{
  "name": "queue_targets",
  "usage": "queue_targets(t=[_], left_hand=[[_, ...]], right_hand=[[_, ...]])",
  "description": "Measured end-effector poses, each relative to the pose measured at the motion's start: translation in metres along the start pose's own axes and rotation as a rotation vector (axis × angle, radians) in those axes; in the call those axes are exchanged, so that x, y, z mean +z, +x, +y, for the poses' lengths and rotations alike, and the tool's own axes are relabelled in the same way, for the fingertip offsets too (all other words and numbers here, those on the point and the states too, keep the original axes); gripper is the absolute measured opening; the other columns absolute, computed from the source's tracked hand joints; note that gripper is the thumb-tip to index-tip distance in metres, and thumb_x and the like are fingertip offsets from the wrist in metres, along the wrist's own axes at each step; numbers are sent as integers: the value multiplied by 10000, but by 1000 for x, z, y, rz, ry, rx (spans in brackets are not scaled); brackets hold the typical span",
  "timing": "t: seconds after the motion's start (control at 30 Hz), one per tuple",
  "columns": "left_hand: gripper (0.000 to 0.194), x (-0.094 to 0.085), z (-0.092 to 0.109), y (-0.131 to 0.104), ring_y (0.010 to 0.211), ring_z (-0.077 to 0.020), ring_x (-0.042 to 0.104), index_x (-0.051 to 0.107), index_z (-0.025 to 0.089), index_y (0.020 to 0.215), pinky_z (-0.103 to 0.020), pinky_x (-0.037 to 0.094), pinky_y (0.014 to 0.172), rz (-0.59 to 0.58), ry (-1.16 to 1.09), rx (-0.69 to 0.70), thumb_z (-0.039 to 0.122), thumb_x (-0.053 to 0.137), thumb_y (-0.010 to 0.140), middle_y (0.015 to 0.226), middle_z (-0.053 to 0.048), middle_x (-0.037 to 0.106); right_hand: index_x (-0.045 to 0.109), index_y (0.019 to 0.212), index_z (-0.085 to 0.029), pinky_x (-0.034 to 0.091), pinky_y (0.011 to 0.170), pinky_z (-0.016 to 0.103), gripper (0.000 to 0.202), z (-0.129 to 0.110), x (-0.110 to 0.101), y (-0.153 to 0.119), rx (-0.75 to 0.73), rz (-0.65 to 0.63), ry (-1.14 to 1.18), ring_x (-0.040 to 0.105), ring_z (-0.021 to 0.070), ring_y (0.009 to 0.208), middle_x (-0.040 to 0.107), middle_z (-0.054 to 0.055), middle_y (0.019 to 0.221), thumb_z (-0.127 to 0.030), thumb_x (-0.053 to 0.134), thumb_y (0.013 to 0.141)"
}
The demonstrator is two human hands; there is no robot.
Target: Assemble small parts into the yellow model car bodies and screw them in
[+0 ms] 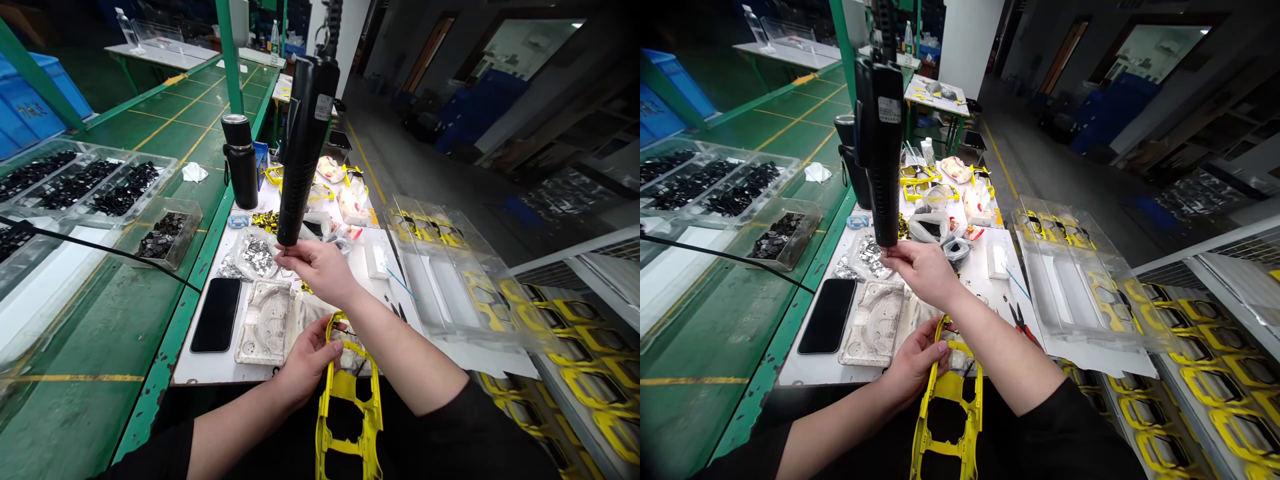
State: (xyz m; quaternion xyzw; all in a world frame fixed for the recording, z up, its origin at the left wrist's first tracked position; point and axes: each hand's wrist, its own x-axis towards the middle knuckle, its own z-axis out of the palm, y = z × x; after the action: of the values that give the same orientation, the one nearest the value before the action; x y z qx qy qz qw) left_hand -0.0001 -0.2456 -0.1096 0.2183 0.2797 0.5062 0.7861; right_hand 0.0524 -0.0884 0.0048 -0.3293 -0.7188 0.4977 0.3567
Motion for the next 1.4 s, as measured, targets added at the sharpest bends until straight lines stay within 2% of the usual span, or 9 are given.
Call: queue_targets(t=[0.17,0.33,0.5,0.6,0.73,0.97,1.07,1.2,1.4], left_hand=[[647,0,1,-1,656,-57,518,681,225,1423,-260,424,596,1,-4,-7,438,964,881,1389,-99,690],[578,0,3,-2,658,-49,537,710,213,1380,-246,422,577,-6,-10,-10,399,959,893,1363,-86,675],[534,1,8,-2,628,-52,496,723,179,1321,-233,402,563,-14,7,-20,398,958,894,1118,-52,707],[546,2,10,-2,635,-58,497,726,170,1323,-233,400,568,-14,13,-27,403,961,890,1071,-44,697],[546,3,12,-4,641,-68,501,725,172,1316,-229,388,584,-4,19,-38,406,968,886,947,-10,661],[596,7,17,-6,641,-93,451,680,186,1389,-227,352,590,-38,36,-59,423,946,911,777,36,576],[553,7,18,-6,638,-92,425,695,190,1378,-226,346,591,-56,49,-53,416,927,930,759,42,546],[534,8,19,-6,634,-91,410,704,193,1360,-224,337,590,-47,57,-53,400,932,923,740,52,515],[542,8,20,-7,655,-98,431,715,174,1337,-228,353,595,-30,87,-65,423,937,910,777,27,556]], right_hand=[[783,1288,-262,641,1046,438,352,2,0,0,3,129,88,817,275,1083,849,61,1134,-405,869,978],[587,1558,-292,550,1255,485,890,-23,-21,38,-180,193,134,585,320,1541,634,100,1639,-549,1006,816],[713,1343,-248,546,1259,463,711,-61,-51,70,-258,38,222,651,299,1430,745,83,1447,-712,913,842],[742,1210,-219,603,1142,431,618,-74,-60,50,-234,-20,204,704,276,1271,765,58,1261,-645,958,817],[759,1184,-209,638,928,365,513,-74,-65,-11,-160,-67,265,718,228,1058,732,30,1098,-510,979,831],[713,1115,-227,678,697,367,460,-59,-57,-93,-166,108,555,753,208,802,751,43,1039,-517,969,867],[646,1113,-238,638,581,318,462,-53,-47,-102,-181,254,548,741,178,648,781,19,954,-503,962,906],[660,1150,-258,494,464,243,537,-47,-39,-99,-194,441,541,580,108,485,666,-75,732,-531,1011,849],[750,1064,-226,443,467,241,495,-34,-34,-93,-207,472,568,545,97,488,629,-57,685,-643,951,890]])
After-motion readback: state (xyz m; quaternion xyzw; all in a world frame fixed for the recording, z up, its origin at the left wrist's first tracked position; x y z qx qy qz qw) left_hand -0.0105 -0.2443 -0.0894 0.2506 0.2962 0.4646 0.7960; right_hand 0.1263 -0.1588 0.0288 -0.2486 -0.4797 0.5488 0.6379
